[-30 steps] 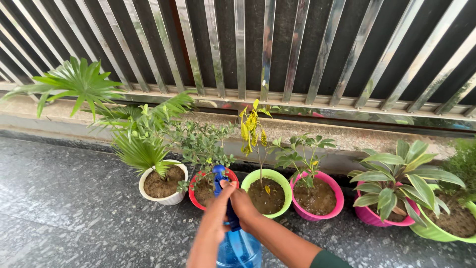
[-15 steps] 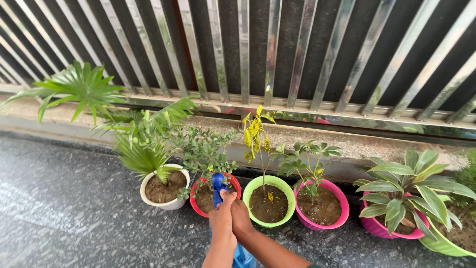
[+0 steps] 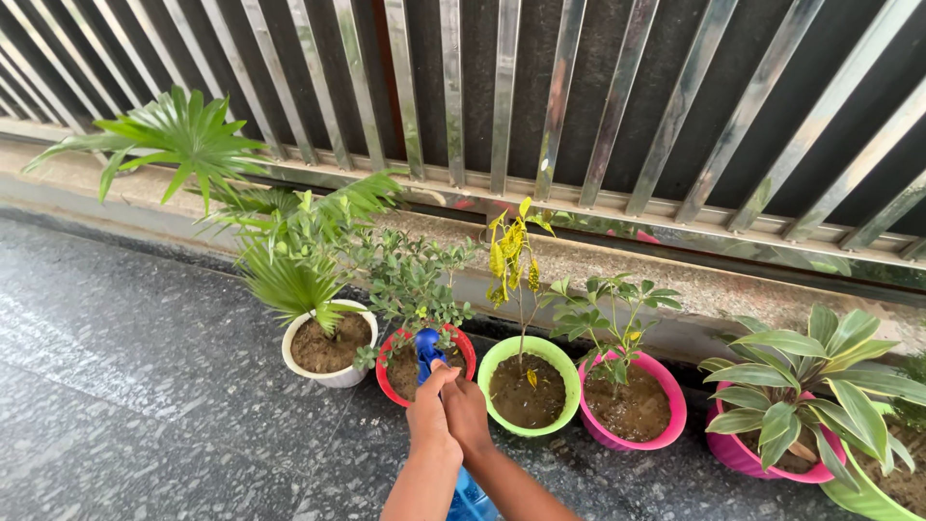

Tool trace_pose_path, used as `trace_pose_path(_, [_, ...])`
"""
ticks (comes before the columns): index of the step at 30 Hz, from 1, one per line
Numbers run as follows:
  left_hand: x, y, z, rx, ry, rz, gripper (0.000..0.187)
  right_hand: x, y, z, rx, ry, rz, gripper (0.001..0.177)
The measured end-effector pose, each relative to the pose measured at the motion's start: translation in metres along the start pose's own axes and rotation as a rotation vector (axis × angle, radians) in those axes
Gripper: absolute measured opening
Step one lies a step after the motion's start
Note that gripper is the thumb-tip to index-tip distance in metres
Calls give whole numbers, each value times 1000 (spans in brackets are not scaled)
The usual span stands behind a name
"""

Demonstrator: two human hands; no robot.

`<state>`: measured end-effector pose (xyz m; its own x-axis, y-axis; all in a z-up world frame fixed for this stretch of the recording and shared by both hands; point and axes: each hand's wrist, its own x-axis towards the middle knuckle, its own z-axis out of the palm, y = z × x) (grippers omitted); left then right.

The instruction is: The person uses a blue spray bottle to mist several potted plants arranged in a row on a tiled balcony floor. The person systematically sprays each plant, moving from one to the next along the line.

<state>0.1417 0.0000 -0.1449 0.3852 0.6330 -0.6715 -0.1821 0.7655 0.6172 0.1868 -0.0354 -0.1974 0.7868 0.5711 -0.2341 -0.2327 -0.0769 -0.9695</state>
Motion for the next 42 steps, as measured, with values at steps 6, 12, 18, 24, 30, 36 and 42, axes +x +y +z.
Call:
trace_pose_path(6, [-3, 1, 2, -11, -9, -37, 54, -4, -9, -3, -172, 53, 0, 55])
trace_pose_path(12, [1, 3, 3, -5, -24, -52, 50, 2, -9, -3, -219, 96, -39, 46])
trace_pose_path(18, [-2, -1, 7, -21, -45, -31, 50, -5, -15, -7, -143, 74, 23, 54])
trace_pose_path(24, [2, 0, 4, 25, -28, -39, 52, 6, 2, -5, -150, 109, -36, 43])
trace_pose_path(30, [7, -5, 5, 35, -51, -12, 47, 14, 19, -7, -66, 138, -27, 40])
trace_pose_path(36, [13, -9, 4, 91, -102, 26, 43, 12, 16, -9, -77, 141, -41, 35])
trace_pose_path(42, [7, -14, 8, 133, -195, 17, 37, 0, 2, -17, -28, 200, -3, 51])
